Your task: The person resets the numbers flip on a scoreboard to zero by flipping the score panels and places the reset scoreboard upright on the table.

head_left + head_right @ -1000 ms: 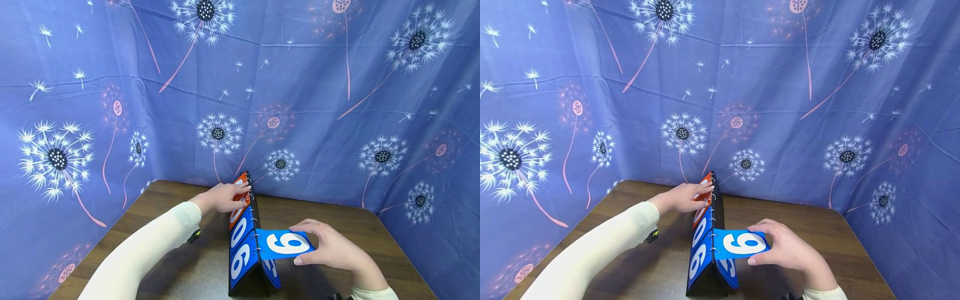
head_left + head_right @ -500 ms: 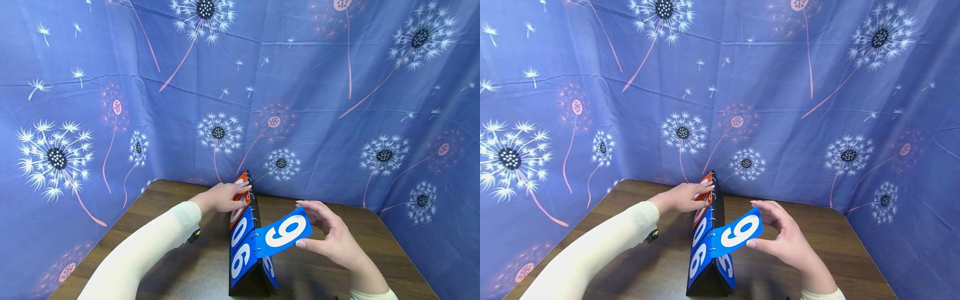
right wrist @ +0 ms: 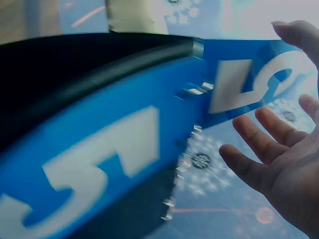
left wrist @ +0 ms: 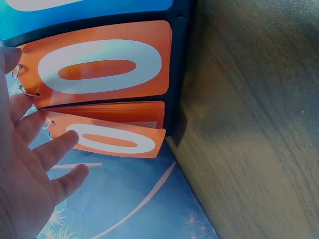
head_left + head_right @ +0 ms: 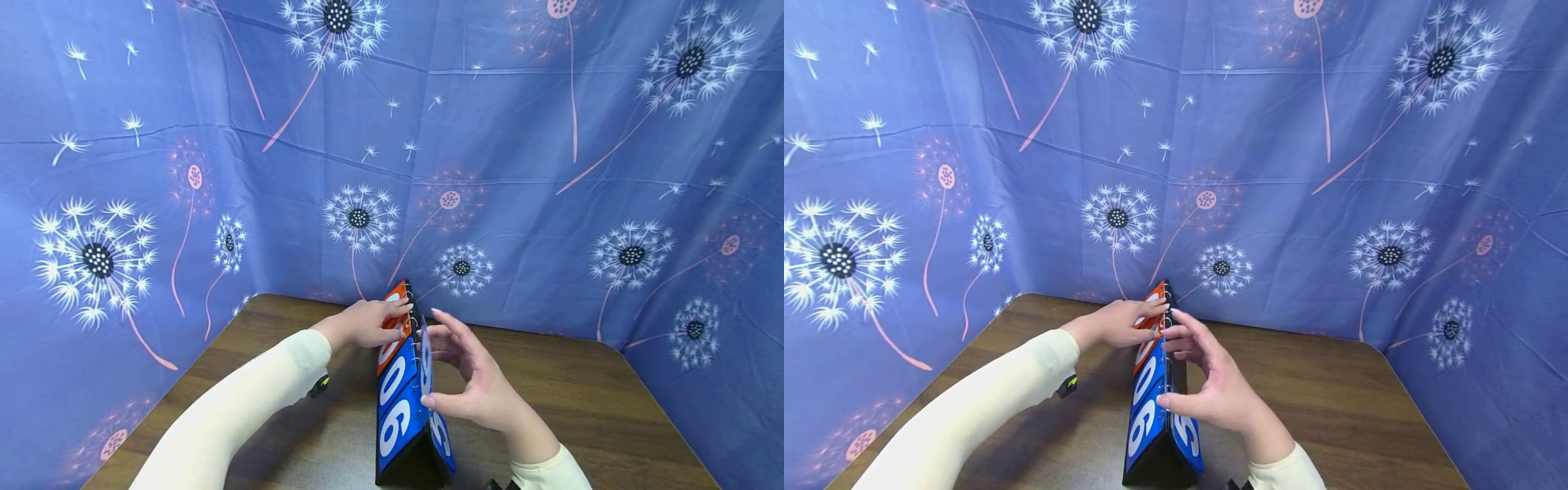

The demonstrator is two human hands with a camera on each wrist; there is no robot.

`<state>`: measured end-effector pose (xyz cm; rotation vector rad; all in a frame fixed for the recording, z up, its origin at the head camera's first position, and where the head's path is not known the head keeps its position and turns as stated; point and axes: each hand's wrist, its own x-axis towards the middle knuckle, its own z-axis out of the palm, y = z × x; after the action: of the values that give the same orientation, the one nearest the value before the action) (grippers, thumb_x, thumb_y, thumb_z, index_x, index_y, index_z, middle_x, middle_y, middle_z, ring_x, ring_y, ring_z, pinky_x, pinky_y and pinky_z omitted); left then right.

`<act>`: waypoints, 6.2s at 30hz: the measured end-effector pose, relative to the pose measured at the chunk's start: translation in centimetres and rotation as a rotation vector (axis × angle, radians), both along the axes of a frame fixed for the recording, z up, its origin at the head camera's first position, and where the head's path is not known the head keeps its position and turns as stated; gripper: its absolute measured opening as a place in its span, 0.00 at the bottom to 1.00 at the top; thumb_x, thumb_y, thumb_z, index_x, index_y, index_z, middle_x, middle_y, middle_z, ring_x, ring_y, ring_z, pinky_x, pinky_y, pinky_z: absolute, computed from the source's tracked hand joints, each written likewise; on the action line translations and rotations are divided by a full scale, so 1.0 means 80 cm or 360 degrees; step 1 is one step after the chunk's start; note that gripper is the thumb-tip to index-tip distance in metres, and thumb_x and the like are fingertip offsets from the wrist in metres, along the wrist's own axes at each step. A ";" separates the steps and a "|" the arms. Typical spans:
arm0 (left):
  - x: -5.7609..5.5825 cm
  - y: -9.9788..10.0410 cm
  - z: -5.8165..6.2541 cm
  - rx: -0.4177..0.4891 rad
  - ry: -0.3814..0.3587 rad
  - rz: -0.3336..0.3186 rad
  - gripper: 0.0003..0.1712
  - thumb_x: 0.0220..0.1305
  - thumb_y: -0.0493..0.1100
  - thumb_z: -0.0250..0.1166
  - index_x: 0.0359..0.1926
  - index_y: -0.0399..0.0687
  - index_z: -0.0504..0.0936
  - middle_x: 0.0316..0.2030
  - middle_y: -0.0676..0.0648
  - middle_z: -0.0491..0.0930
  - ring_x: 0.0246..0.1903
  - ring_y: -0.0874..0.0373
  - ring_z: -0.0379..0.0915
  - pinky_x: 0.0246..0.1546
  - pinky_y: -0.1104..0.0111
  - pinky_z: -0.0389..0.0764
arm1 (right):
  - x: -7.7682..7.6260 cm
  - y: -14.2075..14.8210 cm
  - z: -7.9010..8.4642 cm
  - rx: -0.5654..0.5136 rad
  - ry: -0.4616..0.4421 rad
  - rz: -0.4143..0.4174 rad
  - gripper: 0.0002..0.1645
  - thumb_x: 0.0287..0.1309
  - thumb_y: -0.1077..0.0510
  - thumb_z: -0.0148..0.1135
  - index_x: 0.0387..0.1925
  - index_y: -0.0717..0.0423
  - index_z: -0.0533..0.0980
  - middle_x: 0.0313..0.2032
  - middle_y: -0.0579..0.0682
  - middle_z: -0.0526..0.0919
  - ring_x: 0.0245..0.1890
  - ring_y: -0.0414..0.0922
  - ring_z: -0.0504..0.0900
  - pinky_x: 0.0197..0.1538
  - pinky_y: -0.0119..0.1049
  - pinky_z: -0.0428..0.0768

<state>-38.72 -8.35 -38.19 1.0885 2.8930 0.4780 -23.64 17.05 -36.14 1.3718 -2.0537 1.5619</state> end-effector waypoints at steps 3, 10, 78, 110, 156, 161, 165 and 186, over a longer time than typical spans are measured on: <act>-0.003 0.000 -0.003 0.0005 -0.0020 -0.0003 0.43 0.73 0.68 0.56 0.84 0.63 0.65 0.83 0.58 0.59 0.80 0.50 0.62 0.76 0.45 0.61 | -0.006 -0.017 -0.011 0.0089 -0.0010 0.0034 0.61 0.50 0.71 0.78 0.83 0.59 0.58 0.68 0.61 0.77 0.65 0.50 0.82 0.62 0.50 0.81; -0.006 0.001 -0.003 -0.0031 0.0014 -0.0048 0.42 0.74 0.64 0.56 0.84 0.58 0.64 0.84 0.55 0.58 0.79 0.50 0.65 0.74 0.46 0.65 | -0.014 -0.034 -0.028 0.0257 0.0085 0.0041 0.40 0.54 0.61 0.77 0.70 0.56 0.77 0.65 0.56 0.84 0.64 0.51 0.83 0.63 0.48 0.80; -0.002 0.002 0.001 -0.0001 0.0000 -0.0009 0.41 0.77 0.68 0.48 0.83 0.57 0.66 0.83 0.54 0.60 0.81 0.51 0.61 0.77 0.52 0.61 | 0.007 0.021 -0.030 0.1378 -0.0314 -0.0472 0.48 0.36 0.26 0.80 0.58 0.41 0.75 0.50 0.41 0.89 0.50 0.42 0.88 0.48 0.46 0.85; -0.003 0.002 -0.003 0.0019 0.0001 -0.0017 0.42 0.75 0.69 0.50 0.83 0.58 0.67 0.83 0.55 0.61 0.81 0.51 0.60 0.77 0.47 0.60 | -0.001 0.054 -0.018 0.1148 -0.0385 -0.0325 0.42 0.43 0.40 0.84 0.59 0.46 0.77 0.52 0.37 0.87 0.54 0.46 0.86 0.58 0.51 0.83; -0.003 0.003 -0.001 0.0034 -0.0022 0.0004 0.42 0.75 0.68 0.53 0.83 0.59 0.67 0.82 0.56 0.61 0.80 0.49 0.63 0.76 0.48 0.62 | 0.010 0.001 -0.020 -0.0063 0.0038 0.0027 0.64 0.52 0.78 0.69 0.85 0.67 0.46 0.73 0.64 0.71 0.69 0.49 0.80 0.67 0.43 0.78; -0.004 0.004 -0.001 0.0019 -0.0015 -0.0006 0.41 0.75 0.67 0.53 0.83 0.58 0.67 0.82 0.56 0.61 0.80 0.49 0.62 0.77 0.48 0.61 | 0.013 -0.014 -0.034 0.0155 0.0122 -0.0046 0.51 0.59 0.68 0.71 0.82 0.59 0.62 0.74 0.59 0.73 0.71 0.49 0.77 0.68 0.46 0.78; -0.006 0.004 -0.003 0.0005 0.0015 -0.0022 0.42 0.75 0.68 0.52 0.83 0.57 0.67 0.82 0.55 0.61 0.79 0.49 0.65 0.74 0.50 0.66 | 0.016 -0.022 -0.042 0.0365 0.0209 -0.0132 0.40 0.63 0.59 0.72 0.76 0.53 0.74 0.75 0.56 0.75 0.73 0.54 0.76 0.67 0.52 0.78; -0.002 0.003 0.000 0.0022 -0.0004 -0.0016 0.42 0.75 0.69 0.50 0.83 0.59 0.66 0.83 0.56 0.61 0.79 0.51 0.64 0.75 0.52 0.66 | 0.018 -0.037 -0.053 0.0823 0.0620 -0.0335 0.17 0.48 0.41 0.80 0.28 0.42 0.80 0.49 0.39 0.87 0.57 0.40 0.81 0.70 0.66 0.70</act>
<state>-38.87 -8.14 -38.23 1.1032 2.8849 0.4990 -22.21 14.09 -40.41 1.4098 -2.3275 0.6334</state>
